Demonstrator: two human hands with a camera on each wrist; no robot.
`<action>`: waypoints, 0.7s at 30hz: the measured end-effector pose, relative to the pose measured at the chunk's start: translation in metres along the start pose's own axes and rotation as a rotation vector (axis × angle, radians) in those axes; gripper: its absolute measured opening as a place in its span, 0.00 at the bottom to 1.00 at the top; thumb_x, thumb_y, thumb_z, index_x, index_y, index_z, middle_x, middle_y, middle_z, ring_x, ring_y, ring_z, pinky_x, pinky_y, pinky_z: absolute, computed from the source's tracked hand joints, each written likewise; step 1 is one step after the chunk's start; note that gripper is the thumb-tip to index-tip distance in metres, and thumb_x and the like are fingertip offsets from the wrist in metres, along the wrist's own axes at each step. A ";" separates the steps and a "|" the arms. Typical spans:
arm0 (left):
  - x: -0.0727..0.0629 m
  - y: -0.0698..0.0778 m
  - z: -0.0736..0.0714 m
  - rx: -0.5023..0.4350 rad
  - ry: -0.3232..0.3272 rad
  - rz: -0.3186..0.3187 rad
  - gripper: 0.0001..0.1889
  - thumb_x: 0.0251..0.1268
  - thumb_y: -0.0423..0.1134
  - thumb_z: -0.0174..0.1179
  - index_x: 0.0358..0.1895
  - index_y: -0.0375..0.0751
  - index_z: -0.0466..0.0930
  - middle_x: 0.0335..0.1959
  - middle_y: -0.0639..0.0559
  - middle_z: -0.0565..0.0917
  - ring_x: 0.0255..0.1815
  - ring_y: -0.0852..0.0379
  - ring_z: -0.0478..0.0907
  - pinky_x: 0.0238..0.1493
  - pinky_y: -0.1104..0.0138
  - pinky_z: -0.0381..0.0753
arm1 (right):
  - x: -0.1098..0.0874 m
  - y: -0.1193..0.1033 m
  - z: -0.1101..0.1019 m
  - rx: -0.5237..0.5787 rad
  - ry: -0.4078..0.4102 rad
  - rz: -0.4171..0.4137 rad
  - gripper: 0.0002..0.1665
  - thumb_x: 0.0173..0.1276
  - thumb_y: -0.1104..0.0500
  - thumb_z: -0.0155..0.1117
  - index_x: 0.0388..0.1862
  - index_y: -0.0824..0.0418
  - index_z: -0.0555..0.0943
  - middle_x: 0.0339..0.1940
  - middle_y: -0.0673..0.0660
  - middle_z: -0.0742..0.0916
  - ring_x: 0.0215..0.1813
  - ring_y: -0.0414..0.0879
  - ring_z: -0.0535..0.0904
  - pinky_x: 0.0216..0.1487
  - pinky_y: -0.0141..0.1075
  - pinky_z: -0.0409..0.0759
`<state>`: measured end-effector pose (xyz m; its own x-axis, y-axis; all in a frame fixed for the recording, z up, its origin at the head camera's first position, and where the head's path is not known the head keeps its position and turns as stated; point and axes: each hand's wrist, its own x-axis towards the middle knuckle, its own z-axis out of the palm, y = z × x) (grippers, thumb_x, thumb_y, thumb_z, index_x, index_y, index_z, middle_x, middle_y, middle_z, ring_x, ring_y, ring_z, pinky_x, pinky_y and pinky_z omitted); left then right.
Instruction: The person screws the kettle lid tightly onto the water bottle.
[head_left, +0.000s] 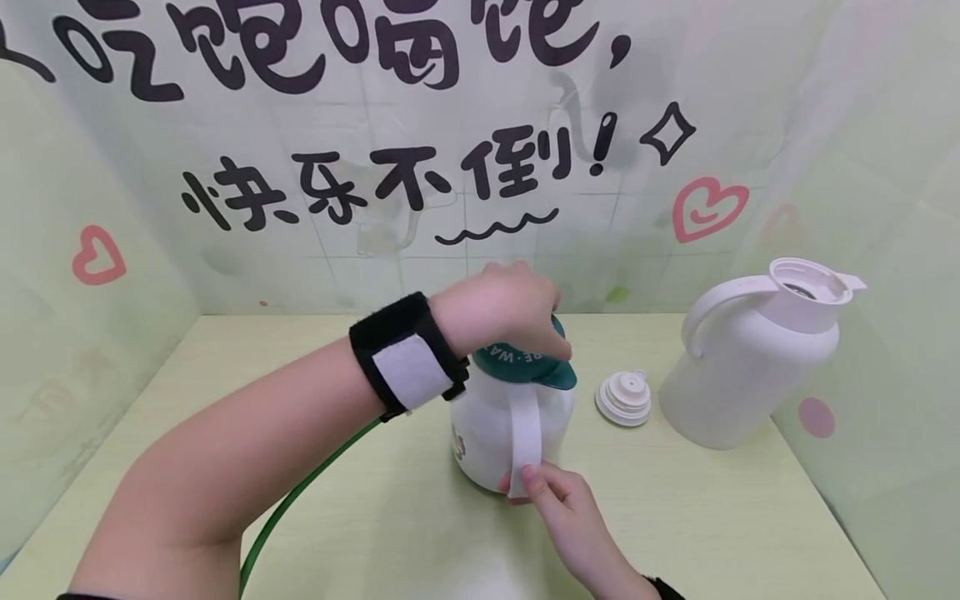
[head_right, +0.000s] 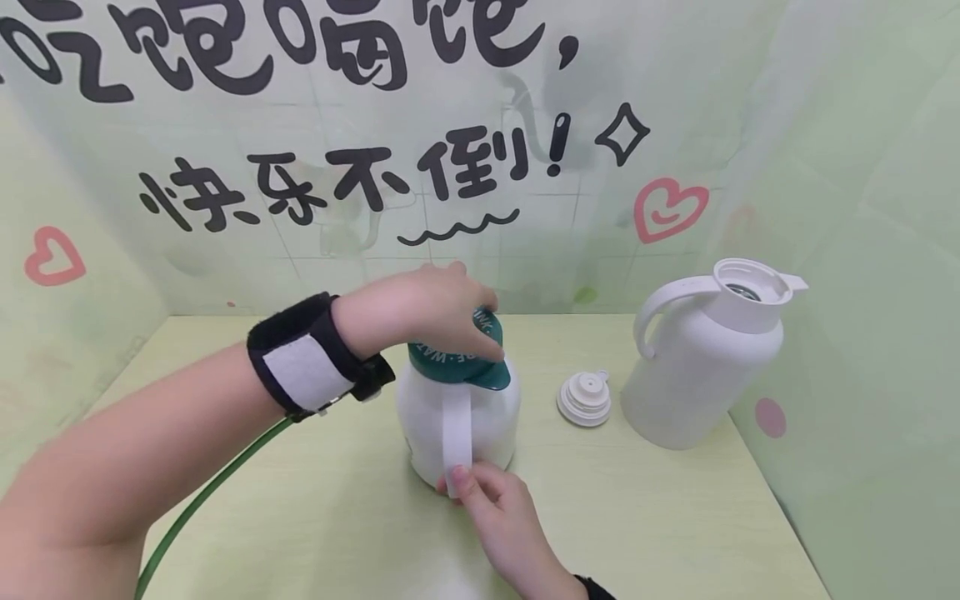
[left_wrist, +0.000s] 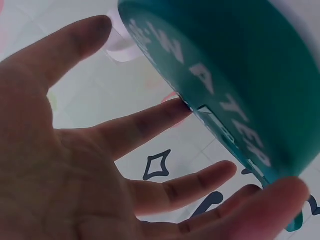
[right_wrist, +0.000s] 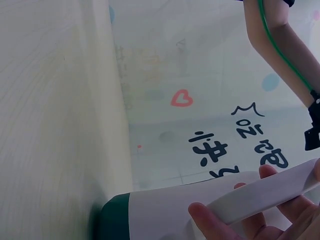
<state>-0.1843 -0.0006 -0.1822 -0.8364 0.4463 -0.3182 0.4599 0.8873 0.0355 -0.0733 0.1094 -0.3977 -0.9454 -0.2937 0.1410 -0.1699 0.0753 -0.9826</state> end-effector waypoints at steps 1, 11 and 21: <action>0.001 0.000 0.000 0.004 0.000 0.002 0.23 0.59 0.58 0.59 0.52 0.49 0.77 0.45 0.51 0.74 0.50 0.53 0.65 0.46 0.59 0.70 | 0.000 0.000 0.000 -0.001 0.000 0.000 0.17 0.78 0.61 0.46 0.39 0.67 0.82 0.40 0.59 0.86 0.44 0.44 0.79 0.48 0.41 0.78; 0.003 -0.003 0.001 -0.017 0.011 0.051 0.19 0.55 0.54 0.64 0.44 0.46 0.78 0.39 0.55 0.78 0.44 0.55 0.70 0.46 0.61 0.67 | -0.001 -0.001 0.001 -0.008 0.002 0.034 0.17 0.78 0.59 0.46 0.39 0.66 0.82 0.40 0.58 0.86 0.44 0.47 0.80 0.49 0.41 0.77; 0.005 -0.004 0.001 -0.016 -0.012 0.071 0.24 0.56 0.53 0.66 0.53 0.46 0.77 0.43 0.54 0.78 0.46 0.55 0.70 0.48 0.60 0.70 | -0.001 -0.003 0.002 -0.013 0.008 0.059 0.18 0.78 0.58 0.46 0.39 0.66 0.82 0.40 0.58 0.85 0.44 0.46 0.80 0.49 0.41 0.77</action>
<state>-0.1901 -0.0025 -0.1846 -0.7983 0.5064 -0.3260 0.5126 0.8555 0.0735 -0.0715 0.1078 -0.3946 -0.9562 -0.2805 0.0841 -0.1174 0.1043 -0.9876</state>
